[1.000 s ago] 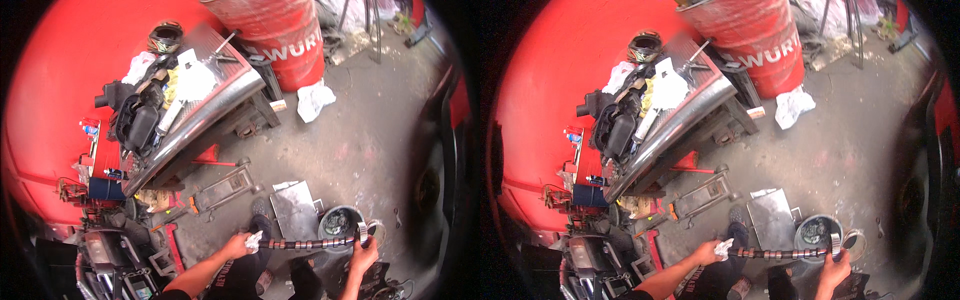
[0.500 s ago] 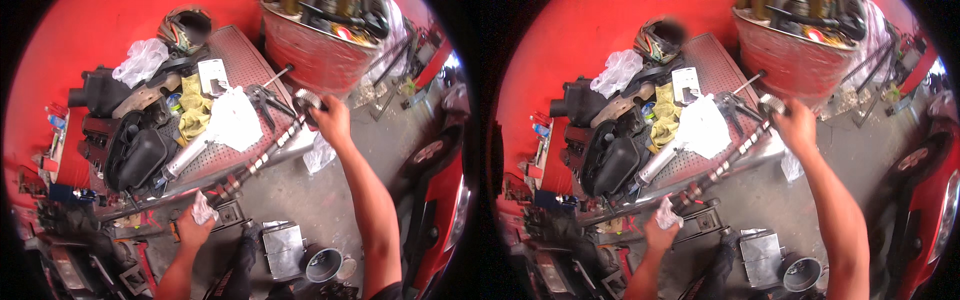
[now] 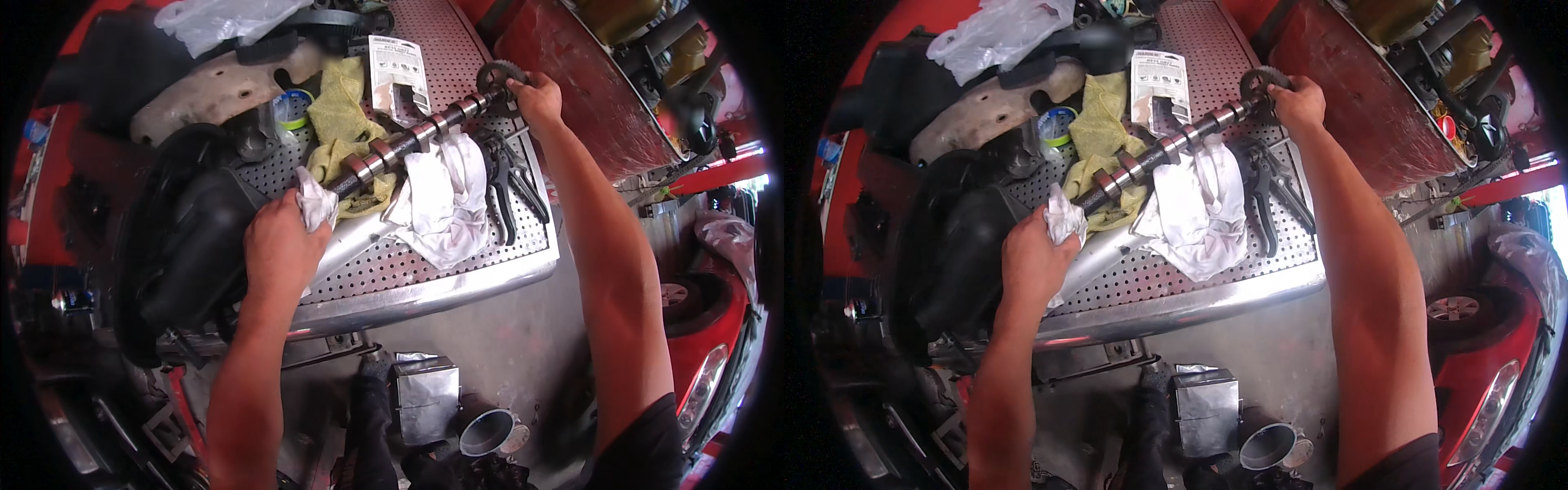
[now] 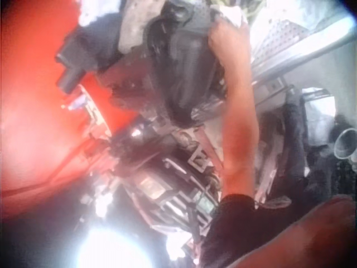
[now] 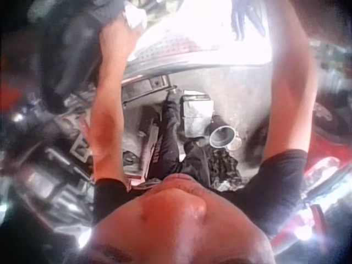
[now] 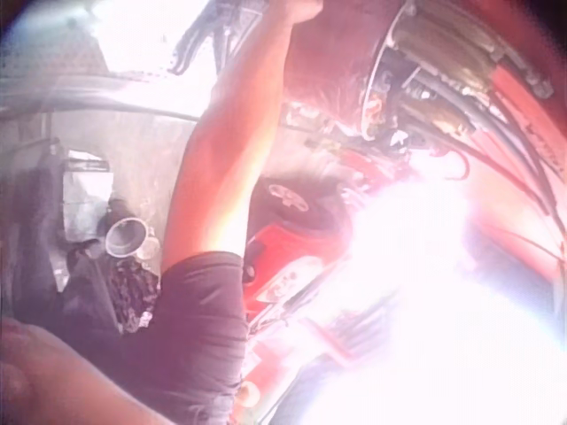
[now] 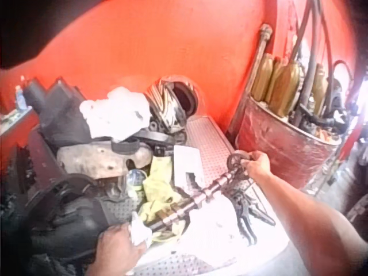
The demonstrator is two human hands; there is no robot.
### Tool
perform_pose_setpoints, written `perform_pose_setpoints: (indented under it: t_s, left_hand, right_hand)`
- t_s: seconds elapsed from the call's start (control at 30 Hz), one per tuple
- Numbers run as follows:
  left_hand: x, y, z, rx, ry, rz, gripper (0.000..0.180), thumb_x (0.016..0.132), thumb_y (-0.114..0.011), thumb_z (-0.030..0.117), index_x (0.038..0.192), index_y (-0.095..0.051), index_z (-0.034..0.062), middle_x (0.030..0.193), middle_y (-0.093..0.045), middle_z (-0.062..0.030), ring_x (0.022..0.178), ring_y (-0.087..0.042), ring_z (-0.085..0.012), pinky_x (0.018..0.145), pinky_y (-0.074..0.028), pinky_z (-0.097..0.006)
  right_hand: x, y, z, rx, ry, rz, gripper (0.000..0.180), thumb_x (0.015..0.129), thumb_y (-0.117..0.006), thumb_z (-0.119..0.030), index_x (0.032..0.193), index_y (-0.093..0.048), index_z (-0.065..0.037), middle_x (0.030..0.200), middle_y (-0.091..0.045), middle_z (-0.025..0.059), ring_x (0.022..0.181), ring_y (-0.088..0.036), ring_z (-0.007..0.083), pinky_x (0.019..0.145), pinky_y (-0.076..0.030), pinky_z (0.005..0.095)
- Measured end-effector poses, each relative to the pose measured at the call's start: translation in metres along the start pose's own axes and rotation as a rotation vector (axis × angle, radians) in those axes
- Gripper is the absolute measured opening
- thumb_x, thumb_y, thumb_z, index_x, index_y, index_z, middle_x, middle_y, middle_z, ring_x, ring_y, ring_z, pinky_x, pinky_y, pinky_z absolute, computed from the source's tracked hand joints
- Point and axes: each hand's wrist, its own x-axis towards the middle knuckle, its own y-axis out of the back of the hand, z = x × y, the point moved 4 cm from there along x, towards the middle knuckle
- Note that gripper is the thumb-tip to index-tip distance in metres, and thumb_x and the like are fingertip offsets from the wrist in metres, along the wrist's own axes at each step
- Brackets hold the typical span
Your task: The person cleans small metal engine components with a white cloth and places them into the cylinder head. They repeatedly retrieve parts from a bucket, wipe them, and install them into the engine block, occasionally adjusting the placement of the components.
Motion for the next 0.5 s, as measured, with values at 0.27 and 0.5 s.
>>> perform_pose_setpoints:
  t_s: [0.27,0.5]
  left_hand:
    - [0.017,-0.001,0.013,0.300,0.096,-0.153,0.039,0.087,-0.072,0.024,0.117,-0.070,-0.0010,0.104,-0.073,-0.0266,0.102,-0.070,-0.0429,0.088,-0.054,-0.048]
    - [-0.007,0.094,-0.015,0.491,-0.179,0.111,0.054,0.096,-0.060,0.032,0.145,-0.057,0.0095,0.125,-0.069,-0.0254,0.114,-0.067,-0.0425,0.098,-0.050,-0.046]
  right_hand:
    - [-0.004,0.002,0.025,-0.335,-0.068,-0.089,0.042,0.082,-0.084,-0.031,0.110,-0.073,-0.001,0.090,-0.075,0.0125,0.089,-0.073,0.0194,0.075,-0.058,0.0389]
    - [-0.096,0.057,0.047,-0.103,0.141,0.055,0.040,0.088,-0.079,-0.025,0.116,-0.069,0.000,0.097,-0.072,0.0129,0.090,-0.072,0.0216,0.077,-0.059,0.0371]
